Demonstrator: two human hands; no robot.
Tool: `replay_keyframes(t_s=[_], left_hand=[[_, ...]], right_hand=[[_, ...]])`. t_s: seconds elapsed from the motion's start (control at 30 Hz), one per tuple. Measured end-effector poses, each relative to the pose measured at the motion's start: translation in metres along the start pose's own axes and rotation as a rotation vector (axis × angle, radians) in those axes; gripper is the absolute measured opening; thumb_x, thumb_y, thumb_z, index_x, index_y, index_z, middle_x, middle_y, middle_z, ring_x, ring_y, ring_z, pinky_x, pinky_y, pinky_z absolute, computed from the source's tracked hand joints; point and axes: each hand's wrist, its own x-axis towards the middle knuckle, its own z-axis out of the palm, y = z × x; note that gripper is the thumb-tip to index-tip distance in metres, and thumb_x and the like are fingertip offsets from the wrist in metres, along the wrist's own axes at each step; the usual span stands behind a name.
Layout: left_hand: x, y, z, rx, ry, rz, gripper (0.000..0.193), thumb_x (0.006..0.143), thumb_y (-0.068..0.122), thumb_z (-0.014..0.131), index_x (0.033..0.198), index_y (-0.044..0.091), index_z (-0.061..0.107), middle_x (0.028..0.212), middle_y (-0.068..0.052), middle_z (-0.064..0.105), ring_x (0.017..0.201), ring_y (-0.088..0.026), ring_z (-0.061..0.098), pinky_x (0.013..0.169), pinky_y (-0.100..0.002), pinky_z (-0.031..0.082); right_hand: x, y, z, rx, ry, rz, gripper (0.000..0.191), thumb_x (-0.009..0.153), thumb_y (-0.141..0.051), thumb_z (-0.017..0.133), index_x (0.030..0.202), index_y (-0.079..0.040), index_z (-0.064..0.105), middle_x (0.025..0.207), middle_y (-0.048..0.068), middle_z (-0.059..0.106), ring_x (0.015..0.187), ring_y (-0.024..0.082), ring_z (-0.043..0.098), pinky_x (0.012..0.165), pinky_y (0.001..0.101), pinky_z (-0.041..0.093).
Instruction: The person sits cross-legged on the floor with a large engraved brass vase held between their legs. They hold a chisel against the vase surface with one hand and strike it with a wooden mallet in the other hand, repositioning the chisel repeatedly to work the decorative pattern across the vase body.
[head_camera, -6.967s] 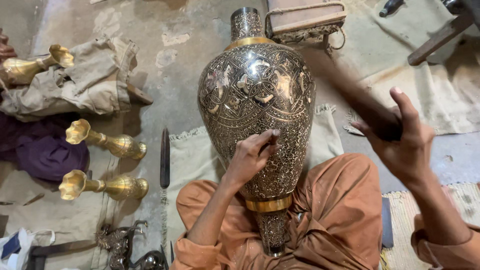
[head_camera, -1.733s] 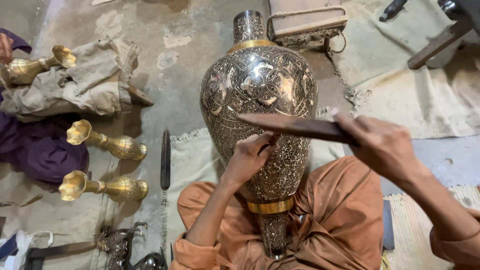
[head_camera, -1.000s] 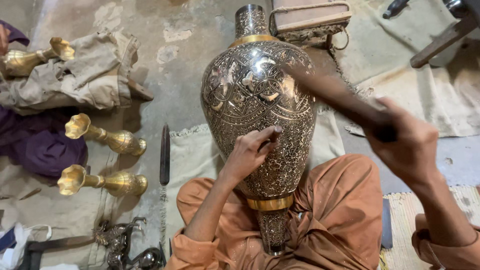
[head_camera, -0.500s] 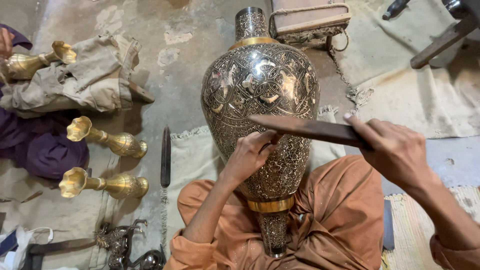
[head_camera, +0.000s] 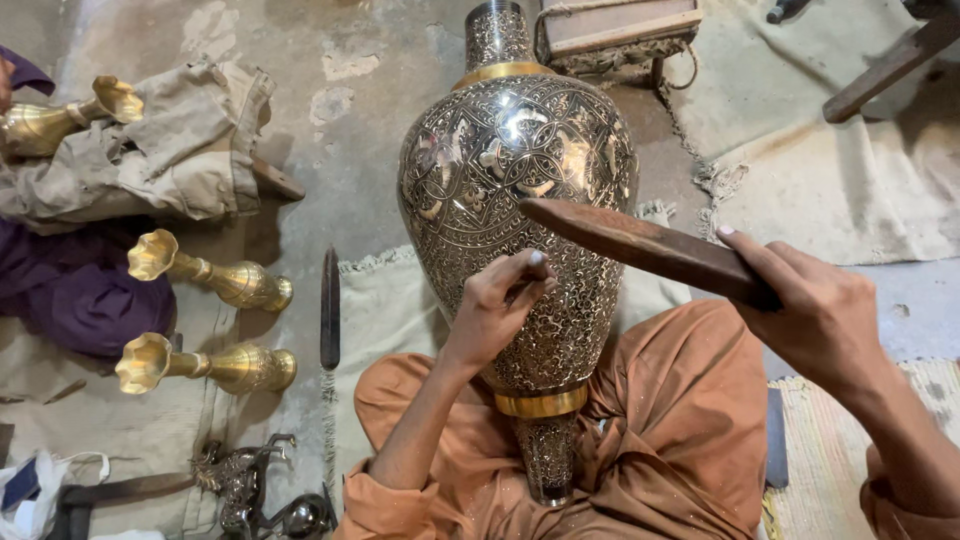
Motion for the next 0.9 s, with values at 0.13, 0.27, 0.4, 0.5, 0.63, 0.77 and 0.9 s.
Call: replay_keyframes(t_s=[0.13,0.27,0.4,0.5,0.63,0.77,0.9], left_hand=[[0.008,-0.004,0.003,0.147,-0.087,-0.079,0.038,0.097,0.023,0.071,0.132,0.013,0.064,0.092,-0.007,0.073,0.078,-0.02,0.074,0.069,-0.037,0.06],[0.01,-0.007,0.002,0.134,-0.058,-0.034,0.039,0.096,0.026,0.073,0.131,0.013,0.064,0.094,-0.009,0.074,0.079,-0.021,0.075,0.07,-0.037,0.061],[0.009,-0.008,0.002,0.144,-0.066,0.009,0.039,0.096,0.025,0.073,0.132,0.011,0.065,0.095,-0.01,0.075,0.081,-0.022,0.075,0.071,-0.037,0.061],[0.01,-0.01,0.003,0.169,-0.115,0.025,0.025,0.098,0.025,0.074,0.119,0.012,0.067,0.095,-0.009,0.075,0.082,-0.02,0.076,0.073,-0.035,0.062],[0.008,-0.011,-0.003,-0.015,-0.136,-0.041,0.029,0.1,0.011,0.066,0.128,0.012,0.065,0.099,-0.008,0.076,0.088,-0.016,0.078,0.078,-0.029,0.066],[0.014,-0.013,-0.016,-0.234,0.039,0.093,0.044,0.1,0.006,0.071,0.14,0.013,0.054,0.104,-0.006,0.075,0.097,-0.016,0.077,0.087,-0.03,0.068],[0.013,-0.007,-0.024,-0.21,-0.073,0.045,0.05,0.098,0.006,0.071,0.143,0.014,0.05,0.102,-0.006,0.076,0.092,-0.017,0.077,0.085,-0.031,0.068]], right_hand=[[0.01,-0.005,-0.014,-0.092,-0.035,0.006,0.063,0.082,-0.009,0.079,0.142,-0.021,0.067,0.087,0.005,0.067,0.071,0.025,0.066,0.059,0.0372,0.051],[0.02,-0.01,-0.026,-0.07,0.062,-0.004,0.065,0.078,-0.007,0.081,0.141,-0.016,0.067,0.09,0.008,0.069,0.073,0.027,0.067,0.063,0.0388,0.052],[0.022,-0.014,-0.021,0.306,0.207,0.011,0.062,0.083,-0.016,0.081,0.14,-0.013,0.058,0.113,0.014,0.066,0.095,0.031,0.069,0.078,0.0412,0.055],[0.014,-0.009,-0.01,0.096,0.074,0.025,0.057,0.087,-0.016,0.083,0.14,-0.016,0.063,0.108,0.01,0.07,0.091,0.027,0.072,0.077,0.0385,0.056],[-0.015,0.012,0.005,-0.23,-0.151,0.121,0.056,0.086,-0.017,0.085,0.14,-0.017,0.07,0.096,0.007,0.076,0.079,0.026,0.074,0.069,0.0373,0.056],[-0.056,0.024,0.027,0.119,0.018,0.26,0.056,0.085,-0.025,0.085,0.136,-0.012,0.067,0.107,0.011,0.073,0.087,0.025,0.072,0.075,0.0327,0.056],[-0.077,0.029,0.03,0.393,-0.122,0.554,0.057,0.078,-0.018,0.087,0.131,-0.005,0.067,0.093,0.011,0.074,0.081,0.018,0.071,0.075,0.0327,0.056]])
